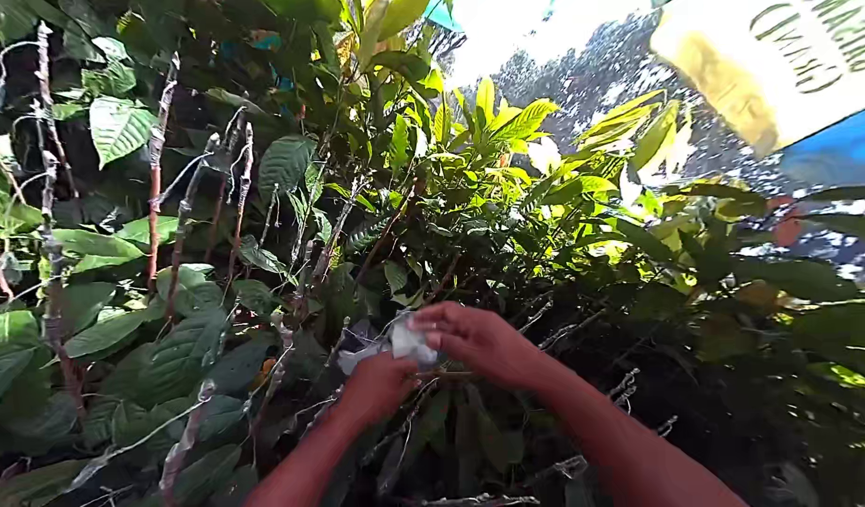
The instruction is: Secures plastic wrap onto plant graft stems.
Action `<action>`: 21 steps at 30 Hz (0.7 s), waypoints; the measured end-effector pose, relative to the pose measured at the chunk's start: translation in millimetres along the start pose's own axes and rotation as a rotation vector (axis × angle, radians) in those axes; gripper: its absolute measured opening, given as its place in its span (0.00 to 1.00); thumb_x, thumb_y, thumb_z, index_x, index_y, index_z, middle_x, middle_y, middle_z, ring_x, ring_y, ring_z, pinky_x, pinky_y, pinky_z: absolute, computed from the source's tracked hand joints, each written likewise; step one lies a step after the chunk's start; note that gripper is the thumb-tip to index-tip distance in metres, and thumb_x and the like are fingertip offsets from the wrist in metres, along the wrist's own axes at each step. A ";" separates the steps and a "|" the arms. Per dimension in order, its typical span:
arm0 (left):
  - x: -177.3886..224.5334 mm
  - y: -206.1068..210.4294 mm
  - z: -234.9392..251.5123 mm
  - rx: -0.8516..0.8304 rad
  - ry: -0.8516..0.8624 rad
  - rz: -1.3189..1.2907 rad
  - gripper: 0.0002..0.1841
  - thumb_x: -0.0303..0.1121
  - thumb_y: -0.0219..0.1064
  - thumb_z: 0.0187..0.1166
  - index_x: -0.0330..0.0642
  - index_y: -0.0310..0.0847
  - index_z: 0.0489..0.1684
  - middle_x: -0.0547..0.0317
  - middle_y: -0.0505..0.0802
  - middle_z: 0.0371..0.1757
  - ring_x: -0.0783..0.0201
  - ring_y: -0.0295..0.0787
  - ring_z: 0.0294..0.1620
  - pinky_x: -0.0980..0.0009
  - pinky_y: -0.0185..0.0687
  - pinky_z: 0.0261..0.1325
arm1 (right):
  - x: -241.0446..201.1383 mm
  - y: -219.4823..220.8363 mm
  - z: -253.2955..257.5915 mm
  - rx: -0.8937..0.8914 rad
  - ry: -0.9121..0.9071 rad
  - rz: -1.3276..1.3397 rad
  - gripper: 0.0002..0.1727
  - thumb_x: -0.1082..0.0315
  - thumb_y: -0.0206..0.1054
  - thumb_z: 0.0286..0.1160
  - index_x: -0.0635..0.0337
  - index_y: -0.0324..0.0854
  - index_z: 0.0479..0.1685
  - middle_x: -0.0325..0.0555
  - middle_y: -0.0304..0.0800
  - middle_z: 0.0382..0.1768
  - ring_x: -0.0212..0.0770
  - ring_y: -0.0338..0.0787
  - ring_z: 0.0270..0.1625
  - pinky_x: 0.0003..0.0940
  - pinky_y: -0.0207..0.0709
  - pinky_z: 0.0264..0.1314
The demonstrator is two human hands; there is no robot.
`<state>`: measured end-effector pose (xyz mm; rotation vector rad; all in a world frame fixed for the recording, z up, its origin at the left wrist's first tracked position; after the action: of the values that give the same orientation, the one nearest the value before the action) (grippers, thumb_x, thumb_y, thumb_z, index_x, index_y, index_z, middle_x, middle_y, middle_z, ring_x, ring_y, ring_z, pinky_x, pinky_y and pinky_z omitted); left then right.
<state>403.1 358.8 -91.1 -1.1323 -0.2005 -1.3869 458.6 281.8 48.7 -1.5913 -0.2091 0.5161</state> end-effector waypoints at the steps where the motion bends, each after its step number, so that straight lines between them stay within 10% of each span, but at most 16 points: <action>1: 1.8 3.4 -2.5 -0.027 0.013 0.026 0.15 0.41 0.67 0.81 0.40 0.91 0.52 0.40 0.94 0.47 0.41 0.93 0.49 0.37 0.83 0.57 | 31.6 -7.4 4.5 -0.082 0.135 -0.101 0.23 0.61 0.63 0.87 0.58 0.74 0.78 0.52 0.91 0.61 0.44 0.92 0.58 0.46 0.85 0.63; 4: -4.0 -30.5 1.8 0.058 -0.009 -0.014 0.17 0.43 0.66 0.83 0.42 0.89 0.57 0.46 0.95 0.45 0.47 0.93 0.45 0.42 0.86 0.55 | 24.6 15.0 -2.1 -0.064 0.305 -0.337 0.20 0.63 0.65 0.84 0.58 0.79 0.71 0.64 0.90 0.55 0.64 0.91 0.58 0.66 0.82 0.59; 6: 1.3 -28.3 2.2 0.057 -0.010 -0.057 0.15 0.39 0.68 0.81 0.40 0.91 0.56 0.44 0.96 0.47 0.44 0.94 0.50 0.38 0.83 0.60 | -9.2 15.7 4.9 0.038 0.153 -0.232 0.15 0.64 0.65 0.84 0.60 0.85 0.62 0.55 0.93 0.43 0.51 0.94 0.42 0.48 0.87 0.46; 8: 9.0 -7.4 0.6 -0.033 0.006 -0.032 0.15 0.41 0.68 0.83 0.40 0.92 0.53 0.43 0.95 0.49 0.42 0.92 0.54 0.37 0.81 0.63 | 15.4 -4.8 15.9 -0.079 0.140 -0.134 0.19 0.64 0.61 0.87 0.59 0.79 0.73 0.49 0.93 0.59 0.42 0.93 0.54 0.40 0.85 0.56; 10: 7.2 -15.1 -0.6 -0.022 0.021 -0.015 0.16 0.45 0.66 0.84 0.44 0.92 0.54 0.48 0.96 0.47 0.47 0.94 0.50 0.40 0.84 0.60 | 40.5 -3.1 3.7 -0.133 0.245 -0.277 0.22 0.64 0.62 0.85 0.56 0.77 0.76 0.55 0.89 0.64 0.54 0.88 0.65 0.59 0.81 0.66; 13: 4.7 -34.4 3.5 0.060 0.014 -0.059 0.15 0.42 0.67 0.83 0.42 0.91 0.53 0.47 0.96 0.43 0.47 0.94 0.45 0.39 0.85 0.56 | -11.9 8.1 -5.0 0.047 0.088 -0.290 0.14 0.63 0.67 0.82 0.60 0.86 0.59 0.56 0.93 0.41 0.53 0.94 0.42 0.52 0.87 0.46; 15: 16.0 -16.1 3.0 -0.023 0.028 -0.017 0.14 0.42 0.68 0.83 0.41 0.92 0.51 0.44 0.95 0.45 0.42 0.93 0.50 0.36 0.82 0.58 | -5.8 -6.6 12.7 -0.098 0.091 -0.079 0.20 0.66 0.61 0.88 0.62 0.78 0.74 0.51 0.92 0.60 0.40 0.93 0.54 0.38 0.86 0.58; 17: 23.4 -9.7 -0.9 -0.093 0.030 0.021 0.15 0.43 0.66 0.84 0.42 0.91 0.55 0.43 0.95 0.48 0.42 0.92 0.52 0.36 0.81 0.60 | 36.4 -7.4 18.4 -0.202 0.211 -0.142 0.24 0.68 0.62 0.87 0.60 0.71 0.81 0.51 0.87 0.71 0.45 0.89 0.68 0.49 0.80 0.71; 21: 19.1 -38.2 0.3 0.120 0.074 -0.021 0.16 0.43 0.67 0.83 0.45 0.90 0.59 0.50 0.95 0.41 0.49 0.92 0.40 0.41 0.84 0.51 | 50.2 10.5 0.3 0.005 0.287 -0.126 0.17 0.62 0.64 0.85 0.62 0.82 0.65 0.52 0.90 0.40 0.47 0.90 0.41 0.48 0.83 0.52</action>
<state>376.2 354.5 -58.1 -0.9806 -0.2397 -1.4137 500.7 302.8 28.5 -1.6156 -0.0899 0.1865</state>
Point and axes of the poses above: each hand's wrist, its own z-axis towards the middle knuckle, its own y-axis out of the palm, x = y × z, the point moved 8 cm from there along z, towards the middle knuckle
